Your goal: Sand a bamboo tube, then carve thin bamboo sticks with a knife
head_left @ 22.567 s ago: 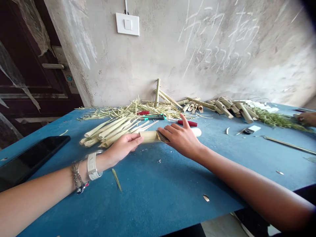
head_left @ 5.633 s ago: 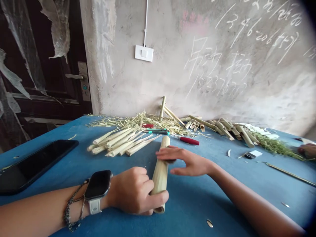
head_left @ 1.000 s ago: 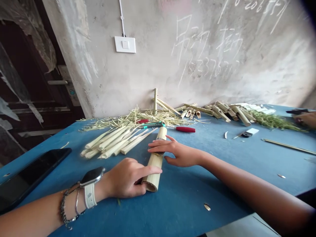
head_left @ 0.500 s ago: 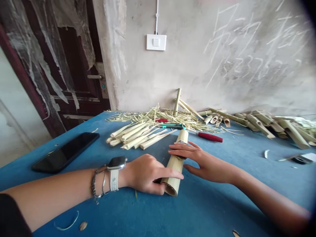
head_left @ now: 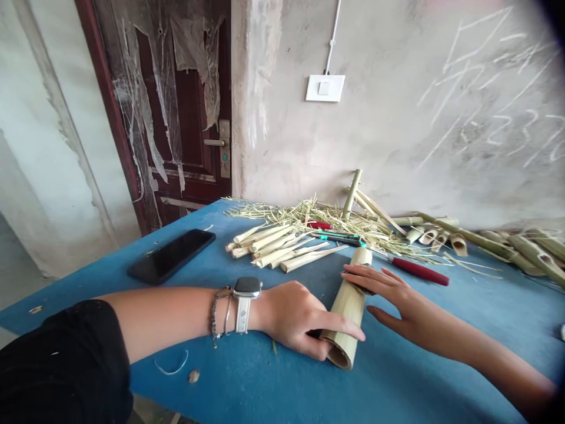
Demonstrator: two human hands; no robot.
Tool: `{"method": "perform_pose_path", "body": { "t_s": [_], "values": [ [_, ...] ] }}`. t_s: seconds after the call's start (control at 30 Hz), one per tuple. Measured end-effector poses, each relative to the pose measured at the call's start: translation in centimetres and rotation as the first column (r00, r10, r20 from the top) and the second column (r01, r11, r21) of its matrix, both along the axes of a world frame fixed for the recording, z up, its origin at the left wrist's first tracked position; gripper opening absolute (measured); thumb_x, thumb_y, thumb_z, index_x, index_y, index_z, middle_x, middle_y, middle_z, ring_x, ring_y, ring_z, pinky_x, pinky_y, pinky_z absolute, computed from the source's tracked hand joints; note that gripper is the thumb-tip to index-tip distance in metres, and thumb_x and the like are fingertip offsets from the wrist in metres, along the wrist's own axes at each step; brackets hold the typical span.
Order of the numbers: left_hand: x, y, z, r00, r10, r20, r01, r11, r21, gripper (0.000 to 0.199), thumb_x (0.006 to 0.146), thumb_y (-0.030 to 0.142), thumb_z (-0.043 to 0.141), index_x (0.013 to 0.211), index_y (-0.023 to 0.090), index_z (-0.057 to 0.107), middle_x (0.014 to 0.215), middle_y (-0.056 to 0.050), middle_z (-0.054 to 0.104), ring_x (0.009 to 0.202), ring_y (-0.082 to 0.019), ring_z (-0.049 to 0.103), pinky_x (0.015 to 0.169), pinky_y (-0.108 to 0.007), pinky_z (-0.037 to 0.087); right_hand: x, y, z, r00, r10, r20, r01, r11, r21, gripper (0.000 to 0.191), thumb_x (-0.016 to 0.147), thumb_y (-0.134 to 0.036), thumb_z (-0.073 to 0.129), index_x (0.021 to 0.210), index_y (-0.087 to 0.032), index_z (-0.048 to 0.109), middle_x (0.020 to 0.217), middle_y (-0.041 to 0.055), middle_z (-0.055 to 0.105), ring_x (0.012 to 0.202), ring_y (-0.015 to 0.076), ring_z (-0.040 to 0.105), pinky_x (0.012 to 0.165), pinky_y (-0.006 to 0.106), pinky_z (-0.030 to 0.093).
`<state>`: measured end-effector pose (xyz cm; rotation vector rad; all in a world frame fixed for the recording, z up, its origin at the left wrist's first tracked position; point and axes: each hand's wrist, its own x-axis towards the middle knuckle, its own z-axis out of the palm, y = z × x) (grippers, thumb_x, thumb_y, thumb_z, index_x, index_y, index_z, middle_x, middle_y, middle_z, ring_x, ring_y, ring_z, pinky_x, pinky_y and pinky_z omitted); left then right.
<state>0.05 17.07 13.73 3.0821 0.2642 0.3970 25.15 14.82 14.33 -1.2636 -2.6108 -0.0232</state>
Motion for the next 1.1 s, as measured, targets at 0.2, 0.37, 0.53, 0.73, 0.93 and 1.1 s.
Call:
{"method": "perform_pose_path", "body": {
  "t_s": [0.2,0.37,0.53,0.73,0.93,1.1],
  "values": [
    [-0.5,-0.6,0.7,0.999,0.031,-0.020,-0.030,0.998,0.058,0.041,0.086,0.031,0.040,0.127,0.031,0.046,0.073,0.004,0.065,0.067,-0.016,0.062,0.060,-0.024,0.037,-0.1,0.3,0.6,0.999,-0.028,0.031,0.024,0.994,0.103,0.053,0.081,-0.012,0.043,0.132,-0.028,0.041,0.137,0.0026,0.043,0.126,0.0216,0.039,0.106,0.050,0.029],
    [0.0,-0.5,0.7,0.997,0.069,0.040,-0.076,0.973,0.217,0.041,0.084,0.037,0.042,0.123,0.026,0.049,0.084,-0.001,0.063,0.072,-0.017,0.060,0.062,-0.026,0.038,0.1,0.6,0.5,0.990,-0.130,-0.053,0.138,0.971,0.197,0.053,0.076,-0.006,0.044,0.128,-0.018,0.047,0.125,0.0103,0.053,0.112,0.0237,0.049,0.094,0.044,0.043],
    [0.5,-0.4,0.4,0.976,0.200,0.082,-0.215,0.944,0.252,0.045,0.077,0.033,0.051,0.121,0.024,0.049,0.090,-0.003,0.059,0.076,-0.020,0.058,0.061,-0.028,0.040,-0.4,0.5,0.5,0.984,0.142,-0.107,-0.126,0.982,0.143,0.051,0.076,-0.003,0.045,0.124,-0.020,0.048,0.118,0.0069,0.055,0.108,0.0199,0.049,0.095,0.040,0.042],
    [0.2,0.7,0.1,0.996,0.072,0.059,-0.085,0.962,0.258,0.045,0.078,0.026,0.047,0.122,0.017,0.045,0.078,-0.002,0.061,0.068,-0.020,0.056,0.063,-0.031,0.038,-0.5,0.7,-0.2,0.989,0.052,-0.138,-0.034,0.991,0.131,0.054,0.080,-0.001,0.035,0.131,-0.018,0.042,0.132,0.0103,0.046,0.122,0.0200,0.041,0.102,0.041,0.035],
    [-0.1,0.5,0.5,0.983,0.083,0.162,-0.098,0.991,0.090,0.037,0.079,0.032,0.044,0.112,0.015,0.043,0.073,-0.004,0.063,0.058,-0.021,0.055,0.057,-0.031,0.033,-0.3,0.5,0.2,0.999,0.034,-0.024,-0.032,0.997,0.070,0.068,0.071,0.004,0.032,0.134,-0.021,0.036,0.136,0.0062,0.043,0.127,0.0190,0.037,0.107,0.049,0.023],
    [-0.1,0.5,0.8,0.910,0.298,0.289,-0.125,0.860,-0.494,0.027,0.081,0.028,0.034,0.107,0.021,0.036,0.069,0.000,0.060,0.053,-0.016,0.051,0.053,-0.027,0.035,-0.3,-0.1,0.9,0.998,-0.036,-0.061,0.044,0.988,0.150,0.067,0.070,-0.004,0.041,0.136,-0.014,0.032,0.136,0.0134,0.041,0.128,0.0230,0.034,0.104,0.046,0.029]
  ]
}}
